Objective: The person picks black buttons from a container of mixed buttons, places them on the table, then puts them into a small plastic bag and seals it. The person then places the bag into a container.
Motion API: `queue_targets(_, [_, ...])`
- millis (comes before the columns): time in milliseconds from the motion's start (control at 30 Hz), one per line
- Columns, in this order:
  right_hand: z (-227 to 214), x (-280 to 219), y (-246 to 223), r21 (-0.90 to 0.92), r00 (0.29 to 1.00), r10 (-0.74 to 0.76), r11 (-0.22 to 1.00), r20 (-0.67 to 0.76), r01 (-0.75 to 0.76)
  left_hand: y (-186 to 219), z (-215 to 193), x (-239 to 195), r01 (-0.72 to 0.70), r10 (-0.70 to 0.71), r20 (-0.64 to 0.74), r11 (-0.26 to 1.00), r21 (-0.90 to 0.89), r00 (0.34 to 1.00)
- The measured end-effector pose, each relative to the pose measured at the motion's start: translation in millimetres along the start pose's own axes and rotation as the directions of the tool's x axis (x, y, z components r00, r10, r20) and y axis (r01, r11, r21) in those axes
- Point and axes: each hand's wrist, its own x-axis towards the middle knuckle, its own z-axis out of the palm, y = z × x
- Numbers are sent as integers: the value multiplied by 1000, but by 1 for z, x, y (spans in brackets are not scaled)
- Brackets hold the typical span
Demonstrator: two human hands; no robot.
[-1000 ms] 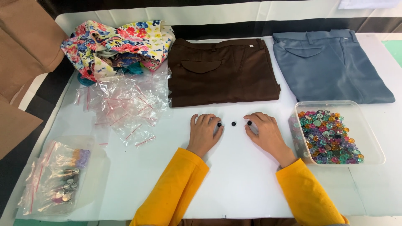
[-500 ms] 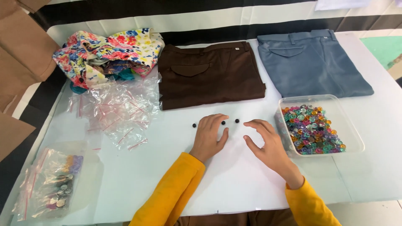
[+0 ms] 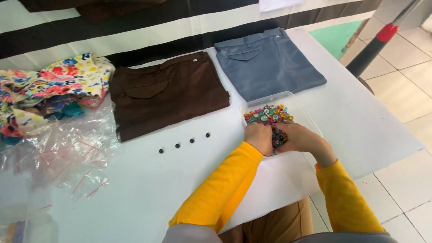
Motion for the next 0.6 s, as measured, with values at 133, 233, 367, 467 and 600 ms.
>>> queue_targets(133, [14,16,6,-51,1000,-9,999,17,10,17,26,31,156,-152,-38,980,126,988])
queue_targets(233, [25,30,18,-61,999,18,998,28,-16,30,-11,9,244,-243,-35,939,244,969])
queue_targets(367, [25,26,20,108,999,-43,993,-33,46,20,-5,8,202,-196,-52,968,146,979])
queue_targets(467, [23,26,24,214,996,-6,977,-90,25,4,-1,12,146,-148,-95,989,-23,984])
queue_targets(600, [30,20,31,427,973,63,903,-220,38,-6,-17,3,33,-54,-80,969,-245,995])
